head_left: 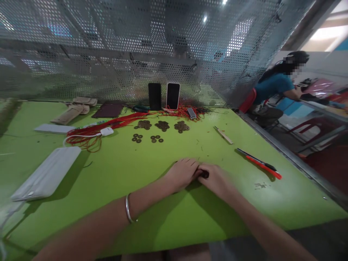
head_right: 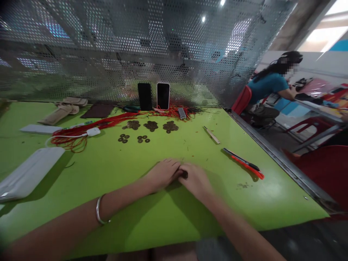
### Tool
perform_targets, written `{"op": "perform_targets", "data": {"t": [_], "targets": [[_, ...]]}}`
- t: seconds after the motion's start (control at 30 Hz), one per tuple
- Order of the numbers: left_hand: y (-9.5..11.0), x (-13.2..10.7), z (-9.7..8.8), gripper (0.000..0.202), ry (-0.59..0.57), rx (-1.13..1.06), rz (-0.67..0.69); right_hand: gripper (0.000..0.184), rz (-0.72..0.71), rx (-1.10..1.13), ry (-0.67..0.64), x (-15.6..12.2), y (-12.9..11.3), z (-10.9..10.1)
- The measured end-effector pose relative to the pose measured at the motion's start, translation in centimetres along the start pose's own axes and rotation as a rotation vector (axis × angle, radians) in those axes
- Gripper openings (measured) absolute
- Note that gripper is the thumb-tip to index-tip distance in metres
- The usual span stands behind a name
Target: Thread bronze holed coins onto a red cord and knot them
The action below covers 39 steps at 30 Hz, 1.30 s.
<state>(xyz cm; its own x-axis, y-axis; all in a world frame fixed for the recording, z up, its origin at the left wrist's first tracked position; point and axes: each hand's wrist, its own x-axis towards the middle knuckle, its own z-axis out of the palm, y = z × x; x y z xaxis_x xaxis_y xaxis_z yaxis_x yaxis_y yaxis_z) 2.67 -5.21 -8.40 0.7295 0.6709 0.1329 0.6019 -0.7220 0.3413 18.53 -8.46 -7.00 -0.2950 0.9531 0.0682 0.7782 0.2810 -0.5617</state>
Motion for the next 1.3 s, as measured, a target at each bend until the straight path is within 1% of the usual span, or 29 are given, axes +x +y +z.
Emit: {"op": "perform_targets", "data": {"t": [0.17,0.27,0.33,0.47,0.53,0.67,0.83,0.93,1.1,1.3], "targets": [[0.0,0.3,-0.1,0.041,0.011,0.026,-0.014,0.014,-0.041,0.047,0.053,0.2,0.6,0.5],[0.3,0.1,-0.3,0.037,0.031,0.074,-0.041,0.008,-0.076,0.061,0.109,0.2,1.1,0.8],[0.6,-0.1,-0.3,0.034,0.055,0.119,-0.089,0.008,-0.073,0.069,0.171,0.4,1.5,1.0],[1.2,-0.9,0.2,0.025,0.099,0.213,-0.248,0.002,-0.012,0.124,0.287,1.1,2.6,1.1],[1.5,-1.2,0.5,0.022,0.103,0.248,-0.3,0.01,0.028,0.142,0.34,1.5,3.0,1.1],[1.8,-1.4,0.4,0.027,0.106,0.285,-0.335,0.023,0.063,0.162,0.408,1.8,3.0,1.1],[1.3,-1.1,-0.2,0.027,0.081,0.309,-0.304,0.024,0.009,0.171,0.388,2.2,2.6,1.5],[1.1,-1.1,-0.4,0.031,0.084,0.327,-0.284,0.025,0.003,0.171,0.37,2.2,2.5,1.7],[0.9,-1.0,-0.2,0.035,0.116,0.376,-0.346,0.025,0.023,0.164,0.323,2.5,1.8,2.1],[0.8,-0.3,0.0,0.033,0.009,0.36,-0.363,0.026,0.049,0.134,0.29,3.7,0.8,2.8]]}}
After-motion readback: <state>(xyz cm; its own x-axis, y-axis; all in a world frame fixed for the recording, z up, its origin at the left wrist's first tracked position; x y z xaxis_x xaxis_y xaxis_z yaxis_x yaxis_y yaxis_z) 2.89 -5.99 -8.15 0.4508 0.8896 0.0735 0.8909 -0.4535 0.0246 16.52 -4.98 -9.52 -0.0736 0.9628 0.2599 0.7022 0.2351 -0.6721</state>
